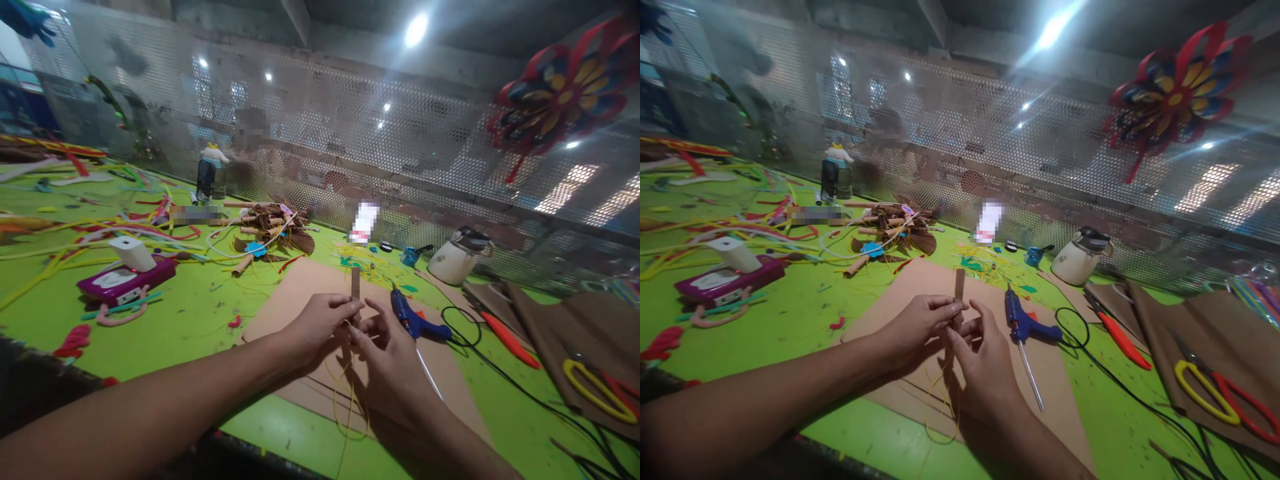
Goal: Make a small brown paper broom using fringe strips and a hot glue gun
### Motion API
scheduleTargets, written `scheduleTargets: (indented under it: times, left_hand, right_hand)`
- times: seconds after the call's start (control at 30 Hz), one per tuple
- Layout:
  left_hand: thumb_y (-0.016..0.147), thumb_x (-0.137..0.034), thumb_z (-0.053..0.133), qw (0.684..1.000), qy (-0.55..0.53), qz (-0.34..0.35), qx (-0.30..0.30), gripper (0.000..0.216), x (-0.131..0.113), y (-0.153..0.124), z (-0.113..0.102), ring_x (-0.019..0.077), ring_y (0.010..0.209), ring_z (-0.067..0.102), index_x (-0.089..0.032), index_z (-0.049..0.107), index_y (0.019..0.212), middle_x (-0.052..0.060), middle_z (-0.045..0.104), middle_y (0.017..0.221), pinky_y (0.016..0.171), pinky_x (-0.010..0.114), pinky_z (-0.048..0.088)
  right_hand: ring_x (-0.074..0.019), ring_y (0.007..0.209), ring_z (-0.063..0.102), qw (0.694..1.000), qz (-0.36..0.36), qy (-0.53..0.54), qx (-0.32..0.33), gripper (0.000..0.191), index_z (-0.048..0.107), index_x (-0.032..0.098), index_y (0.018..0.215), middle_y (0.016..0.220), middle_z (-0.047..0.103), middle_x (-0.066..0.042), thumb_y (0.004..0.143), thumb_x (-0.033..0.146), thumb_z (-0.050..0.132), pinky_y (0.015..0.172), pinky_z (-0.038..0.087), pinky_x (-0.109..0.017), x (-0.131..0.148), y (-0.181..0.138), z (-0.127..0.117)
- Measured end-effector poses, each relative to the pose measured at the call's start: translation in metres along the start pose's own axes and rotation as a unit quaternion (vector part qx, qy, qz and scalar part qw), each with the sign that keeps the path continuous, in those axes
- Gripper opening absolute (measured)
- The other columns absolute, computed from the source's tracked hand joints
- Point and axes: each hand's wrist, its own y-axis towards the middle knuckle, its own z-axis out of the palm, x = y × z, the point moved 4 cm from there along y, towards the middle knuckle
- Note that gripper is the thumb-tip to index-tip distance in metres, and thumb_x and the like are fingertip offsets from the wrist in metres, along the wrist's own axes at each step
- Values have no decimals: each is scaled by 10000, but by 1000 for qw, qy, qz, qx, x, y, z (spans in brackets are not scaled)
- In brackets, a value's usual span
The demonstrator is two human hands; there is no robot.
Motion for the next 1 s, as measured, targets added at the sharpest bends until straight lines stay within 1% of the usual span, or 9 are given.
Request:
scheduleTargets:
  times: [0.17, 0.23, 0.4, 0.57, 0.7, 0.8, 0.9, 1.0]
  left_hand:
    - [774, -289, 653, 999, -24, 4, 25, 182, 1, 2, 1, 128, 557, 568, -122, 582, 758, 22, 558, 628, 581, 272, 437]
    - [764, -279, 660, 999, -30, -1, 20, 186, 1, 3, 1, 130, 560, 565, -119, 571, 730, 28, 560, 631, 581, 275, 437]
    - [749, -238, 652, 1000, -14, -16, -22, 168, -2, 3, 1, 99, 507, 516, -125, 546, 684, 9, 548, 600, 524, 233, 392]
    - [754, -222, 611, 997, 20, -14, -77, 137, 3, 4, -4, 88, 512, 490, -133, 529, 690, -2, 545, 594, 536, 221, 374]
    - [748, -208, 598, 995, 36, -12, -90, 106, 7, 5, -5, 81, 518, 471, -127, 537, 719, -13, 536, 591, 548, 217, 368]
    - [742, -237, 630, 997, 24, -22, -75, 141, 6, 4, -4, 86, 544, 496, -118, 555, 751, -2, 553, 620, 576, 221, 387]
    - [742, -263, 660, 998, -6, -53, -29, 189, 5, 2, -1, 113, 629, 563, -118, 574, 827, 29, 593, 703, 649, 248, 431]
    - [700, -180, 701, 997, -18, -76, 26, 289, 5, 0, 2, 166, 786, 612, -148, 572, 957, 67, 627, 872, 746, 327, 468]
  right_hand:
    - [-169, 682, 568, 997, -13, 82, -8, 543, 440, 185, 1257, 740, 571, 14, 780, 337, 651, 652, 471, -321, -10, -2, -1]
    - [-164, 681, 562, 995, -12, 100, -9, 521, 448, 190, 1255, 741, 566, 16, 792, 330, 641, 655, 465, -318, -12, -4, 0]
    - [-166, 683, 554, 996, -1, 93, -9, 509, 433, 191, 1272, 725, 548, 21, 818, 340, 608, 636, 458, -311, -9, -7, 3]
    - [-174, 697, 563, 996, 9, 84, -23, 532, 421, 182, 1281, 731, 546, 17, 816, 367, 602, 633, 456, -309, -8, -11, 6]
    - [-174, 702, 558, 997, -4, 69, -15, 491, 446, 178, 1261, 741, 537, 7, 832, 375, 583, 644, 459, -317, -8, -12, 8]
    - [-173, 689, 550, 997, -5, 72, -22, 496, 461, 186, 1257, 743, 534, 4, 821, 377, 598, 630, 454, -312, -8, -11, 5]
    - [-174, 674, 537, 997, -2, 71, -30, 513, 475, 178, 1254, 714, 530, 9, 800, 367, 621, 633, 449, -315, -6, -8, 0]
    - [-181, 676, 545, 995, 8, 100, -27, 550, 452, 161, 1263, 693, 536, 14, 780, 348, 636, 653, 459, -328, -3, -6, -3]
